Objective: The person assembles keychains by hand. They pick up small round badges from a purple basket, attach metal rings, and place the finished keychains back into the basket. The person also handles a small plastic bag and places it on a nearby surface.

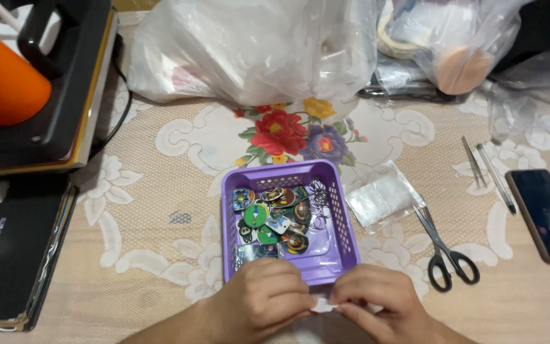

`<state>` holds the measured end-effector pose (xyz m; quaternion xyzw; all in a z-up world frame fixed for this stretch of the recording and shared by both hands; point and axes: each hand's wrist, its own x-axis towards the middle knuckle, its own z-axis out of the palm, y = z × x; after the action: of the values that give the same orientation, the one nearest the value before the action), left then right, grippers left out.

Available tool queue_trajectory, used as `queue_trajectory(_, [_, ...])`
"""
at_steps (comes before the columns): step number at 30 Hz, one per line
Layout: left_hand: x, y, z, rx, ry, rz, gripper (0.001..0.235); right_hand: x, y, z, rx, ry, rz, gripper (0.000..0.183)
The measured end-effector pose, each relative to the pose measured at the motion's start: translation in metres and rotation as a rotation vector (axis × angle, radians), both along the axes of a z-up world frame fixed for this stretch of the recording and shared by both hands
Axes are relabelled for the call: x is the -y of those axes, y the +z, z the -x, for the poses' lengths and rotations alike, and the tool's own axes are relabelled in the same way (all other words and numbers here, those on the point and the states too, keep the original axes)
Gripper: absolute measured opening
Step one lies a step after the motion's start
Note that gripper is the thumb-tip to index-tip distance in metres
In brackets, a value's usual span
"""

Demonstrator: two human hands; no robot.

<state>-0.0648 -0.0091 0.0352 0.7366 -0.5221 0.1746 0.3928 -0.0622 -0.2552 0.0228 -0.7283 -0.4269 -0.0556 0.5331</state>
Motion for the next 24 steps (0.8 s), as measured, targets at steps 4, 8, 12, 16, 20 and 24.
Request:
queue_trajectory(4, [-0.041, -0.013, 0.017, 0.066, 0.088, -0.055, 0.025, 0.005, -0.008, 0.005, 0.044, -0.08, 0.035, 0.009])
queue_trajectory(8, [-0.09, -0.009, 0.036, 0.042, 0.506, -0.08, 0.01, 0.001, -0.012, 0.008, -0.089, -0.339, -0.058, 0.008])
queue_trajectory(12, [-0.113, -0.009, 0.056, -0.115, 0.736, 0.092, 0.008, -0.001, -0.02, 0.001, -0.118, -0.525, 0.123, 0.02])
queue_trajectory(16, [-0.114, -0.029, 0.064, -0.095, 0.722, 0.032, 0.007, -0.012, -0.027, -0.008, 0.009, -0.464, 0.066, 0.012])
queue_trajectory(20, [-0.103, -0.033, 0.062, -0.003, 0.663, -0.019, 0.006, -0.002, -0.016, -0.002, 0.242, -0.527, 0.096, 0.012])
queue_trajectory(24, [-0.077, -0.006, 0.049, 0.019, 0.456, 0.122, 0.007, 0.031, -0.022, -0.01, 0.601, -0.631, 0.207, 0.008])
